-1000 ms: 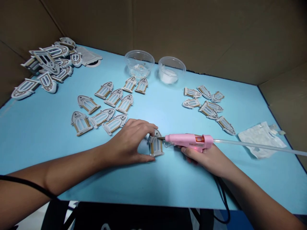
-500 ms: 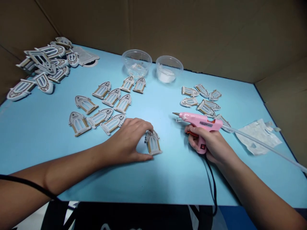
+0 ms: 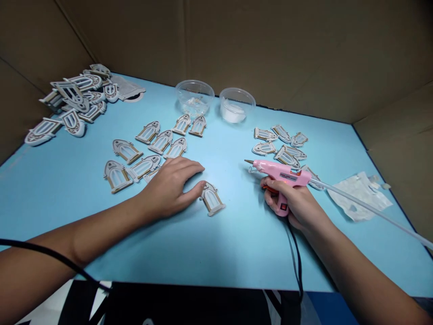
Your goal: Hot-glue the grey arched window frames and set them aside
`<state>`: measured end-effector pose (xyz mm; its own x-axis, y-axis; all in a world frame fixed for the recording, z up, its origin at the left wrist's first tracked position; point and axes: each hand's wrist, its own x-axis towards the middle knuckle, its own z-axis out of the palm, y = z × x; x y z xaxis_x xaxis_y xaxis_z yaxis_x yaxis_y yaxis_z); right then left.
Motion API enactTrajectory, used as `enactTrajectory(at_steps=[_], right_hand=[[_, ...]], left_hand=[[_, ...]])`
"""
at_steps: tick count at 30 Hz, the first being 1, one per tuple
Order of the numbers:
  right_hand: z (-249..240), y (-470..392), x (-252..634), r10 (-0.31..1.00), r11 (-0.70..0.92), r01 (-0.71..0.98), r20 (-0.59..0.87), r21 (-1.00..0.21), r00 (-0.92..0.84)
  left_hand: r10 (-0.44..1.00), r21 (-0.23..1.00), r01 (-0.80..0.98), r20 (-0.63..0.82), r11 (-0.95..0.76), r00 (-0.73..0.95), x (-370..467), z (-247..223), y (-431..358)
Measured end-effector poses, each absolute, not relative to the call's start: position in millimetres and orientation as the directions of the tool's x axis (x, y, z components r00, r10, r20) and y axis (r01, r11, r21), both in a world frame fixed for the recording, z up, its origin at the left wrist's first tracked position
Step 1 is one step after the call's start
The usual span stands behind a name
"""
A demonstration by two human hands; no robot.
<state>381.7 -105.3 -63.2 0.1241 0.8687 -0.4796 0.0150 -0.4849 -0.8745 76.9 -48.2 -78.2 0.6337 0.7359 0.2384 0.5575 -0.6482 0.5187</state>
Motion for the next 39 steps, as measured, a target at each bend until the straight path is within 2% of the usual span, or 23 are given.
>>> enactTrajectory(at_steps=[3, 6, 12, 15, 18, 20, 23, 25, 28, 30, 35, 39], right_hand=[[-62.9, -105.7, 382.1, 0.879, -0.468, 0.024, -0.463, -0.883, 0.116], [-63.4, -106.6, 381.9, 0.887, -0.456, 0.032, -0.451, -0.89, 0.098], [-63.1, -107.0, 378.4, 0.894, -0.445, 0.074, -0.437, -0.893, 0.103], [-63.5, -107.1, 377.1, 0.885, -0.463, 0.103, -0.452, -0.88, 0.109], [-65.4, -107.9, 377.5, 0.882, -0.471, 0.139, -0.459, -0.871, 0.107], [-67.4, -108.7, 378.4, 0.88, -0.475, 0.17, -0.465, -0.863, 0.096], [-69.6, -110.1, 379.4, 0.877, -0.478, 0.237, -0.477, -0.846, 0.064], [-69.4, -112.0, 378.8, 0.876, -0.465, 0.324, -0.481, -0.824, 0.036], [-65.5, -116.8, 373.7, 0.879, -0.409, 0.499, -0.476, -0.764, -0.009], [-61.9, -120.5, 367.3, 0.908, -0.313, 0.562, -0.415, -0.766, -0.059], [-59.4, -126.2, 351.1, 0.968, -0.016, 0.573, -0.156, -0.819, -0.196], [-63.7, -127.1, 347.5, 0.976, 0.068, 0.595, -0.07, -0.8, -0.207]], left_hand=[[0.593, 0.511, 0.422, 0.231, -0.749, 0.772, 73.0, -76.6, -45.5], [0.454, 0.523, 0.326, 0.135, -0.788, 0.881, 72.0, -76.4, -44.4], [0.539, 0.461, 0.482, -0.007, -0.745, 0.842, 73.8, -70.8, -45.3], [0.562, 0.468, 0.512, -0.038, -0.721, 0.826, 76.2, -69.4, -49.0], [0.65, 0.45, 0.596, -0.044, -0.665, 0.758, 79.4, -70.4, -54.9], [0.693, 0.455, 0.622, -0.013, -0.638, 0.721, 79.8, -71.2, -58.0], [0.634, 0.511, 0.52, 0.065, -0.684, 0.771, 75.8, -72.3, -58.8], [0.584, 0.562, 0.459, 0.053, -0.688, 0.81, 71.8, -73.4, -57.1], [0.6, 0.623, 0.475, -0.01, -0.621, 0.8, 68.7, -76.9, -55.8], [0.618, 0.642, 0.455, 0.037, -0.618, 0.786, 69.9, -81.0, -57.3], [0.58, 0.645, 0.317, 0.244, -0.696, 0.777, 78.1, -90.9, -64.5], [0.554, 0.637, 0.264, 0.311, -0.724, 0.772, 81.9, -91.2, -66.4]])
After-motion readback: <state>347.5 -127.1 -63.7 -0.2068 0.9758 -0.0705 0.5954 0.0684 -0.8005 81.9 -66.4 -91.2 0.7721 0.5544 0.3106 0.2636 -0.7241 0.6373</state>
